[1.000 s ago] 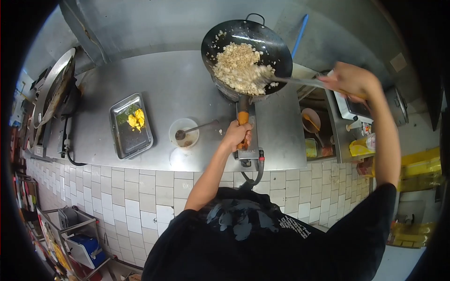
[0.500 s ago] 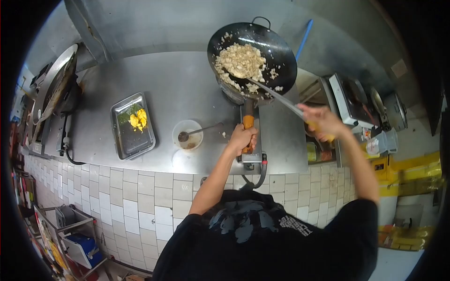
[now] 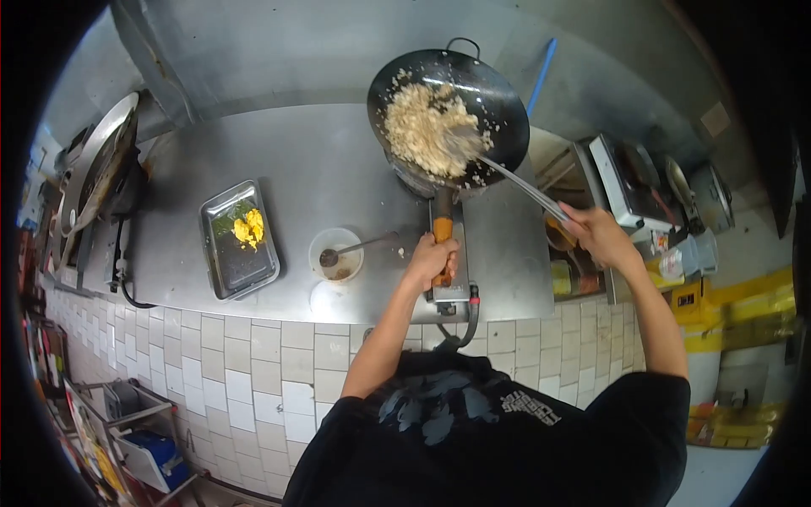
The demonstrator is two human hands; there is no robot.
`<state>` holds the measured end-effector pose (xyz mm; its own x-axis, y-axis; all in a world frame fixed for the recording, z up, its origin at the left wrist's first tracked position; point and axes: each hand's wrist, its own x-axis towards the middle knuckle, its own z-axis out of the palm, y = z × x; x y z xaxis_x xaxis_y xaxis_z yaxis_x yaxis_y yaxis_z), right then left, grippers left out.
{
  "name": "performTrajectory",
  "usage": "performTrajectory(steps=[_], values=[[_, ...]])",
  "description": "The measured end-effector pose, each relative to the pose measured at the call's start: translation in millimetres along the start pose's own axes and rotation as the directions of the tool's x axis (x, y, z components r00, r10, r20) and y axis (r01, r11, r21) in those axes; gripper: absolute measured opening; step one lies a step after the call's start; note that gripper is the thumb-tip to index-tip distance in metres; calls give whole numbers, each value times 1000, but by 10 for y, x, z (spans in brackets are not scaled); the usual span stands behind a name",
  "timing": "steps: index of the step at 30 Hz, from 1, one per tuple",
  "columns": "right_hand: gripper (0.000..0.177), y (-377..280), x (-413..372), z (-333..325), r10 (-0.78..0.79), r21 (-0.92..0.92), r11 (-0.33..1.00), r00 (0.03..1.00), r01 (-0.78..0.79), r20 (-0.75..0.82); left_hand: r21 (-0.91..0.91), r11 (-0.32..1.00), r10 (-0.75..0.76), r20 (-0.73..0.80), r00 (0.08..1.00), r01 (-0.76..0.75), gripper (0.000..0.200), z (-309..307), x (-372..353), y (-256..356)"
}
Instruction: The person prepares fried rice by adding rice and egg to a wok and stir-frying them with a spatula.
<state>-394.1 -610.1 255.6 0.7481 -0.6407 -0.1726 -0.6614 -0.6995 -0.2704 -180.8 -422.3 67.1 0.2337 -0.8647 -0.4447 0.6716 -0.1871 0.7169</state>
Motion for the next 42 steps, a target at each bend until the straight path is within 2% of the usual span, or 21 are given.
performTrajectory(steps=[2, 3, 4, 6, 7, 10, 11, 14, 16, 18, 20, 21, 22, 24, 27, 28, 30, 34, 35, 39, 42], values=[[40, 324, 128, 145, -149, -85, 987, 981, 139, -121, -37, 999, 24, -2, 1000, -24, 13, -14, 50, 6], [41, -9, 224, 145, -108, -199, 977, 987, 83, -120, -26, 999, 25, -3, 1000, -25, 13, -30, 41, -25], [41, -214, 266, 278, 20, -19, 1000, 999, -21, -36, -23, 999, 32, 0, 999, -32, 13, -20, 39, -51], [41, -492, 368, 375, 208, 285, 926, 964, -248, 163, -51, 999, -17, 22, 1000, 18, 13, 0, -5, -17], [42, -508, 214, 290, 106, 347, 922, 974, -171, 199, -52, 998, -19, 11, 1000, 19, 13, 6, -3, -26], [43, -447, -74, -251, 224, 130, 958, 948, -257, 227, -30, 1000, -3, 28, 1000, 4, 13, -16, -1, 16], [45, -577, -63, -306, 172, 57, 981, 972, -183, 162, -19, 1000, 0, 41, 999, 1, 13, -10, -2, 19], [44, -480, 469, 3, 76, 68, 995, 996, -79, 41, -68, 998, -12, 42, 999, 14, 13, -18, 13, -18], [41, -815, 392, -635, 227, 76, 968, 966, -237, 123, -45, 999, -20, 63, 998, 23, 14, -69, -10, 2], [36, -900, 95, -1342, 167, -90, 984, 960, -151, 223, -62, 998, -18, 61, 998, 21, 21, -126, -118, -31], [34, -1159, -223, -1618, 330, -121, 944, 895, -308, 299, -257, 966, 1, 159, 987, 41, 43, -427, -341, -290], [36, -1225, -253, -1562, 320, -146, 947, 887, -287, 332, 198, 980, -20, 223, 975, -26, 49, -825, -300, -760], [37, -1153, -213, -1374, 317, -71, 948, 900, -310, 301, 616, 779, -73, 268, 961, -113, 55, -1168, -239, -1142], [41, -910, -73, -782, 316, 70, 936, 910, -346, 270, 383, 849, -406, 32, 913, 364, 43, -997, -412, -1414], [46, -355, 110, 100, 261, 295, 910, 955, -292, 139, 40, 977, -210, 106, 972, 207, 31, -764, -214, -1801], [48, -160, 74, 361, 212, 338, 914, 975, -224, 71, 77, 983, -172, 96, 980, 165, 29, -769, -193, -1847], [51, -131, -112, 597, 187, 411, 888, 978, -209, 92, 145, 986, -93, 82, 992, 80, 24, -686, -156, -1946], [56, 86, -348, 869, 217, 684, 721, 974, -111, -70, 238, 969, -22, -160, 987, 61, 21, -484, -202, -1962], [56, 128, -409, 866, 246, 742, 666, 962, -77, -121, 271, 963, 56, -244, 968, 13, 19, -414, -221, -1978], [53, 467, -799, 1071, 445, 901, 398, 822, 174, -356, 523, 852, 196, -327, 924, 5, 22, -107, -320, -1882], [48, 861, -1265, 1404, 552, 940, 276, 767, 203, -328, 653, 757, 282, -328, 901, 1, 27, -61, -318, -1955]])
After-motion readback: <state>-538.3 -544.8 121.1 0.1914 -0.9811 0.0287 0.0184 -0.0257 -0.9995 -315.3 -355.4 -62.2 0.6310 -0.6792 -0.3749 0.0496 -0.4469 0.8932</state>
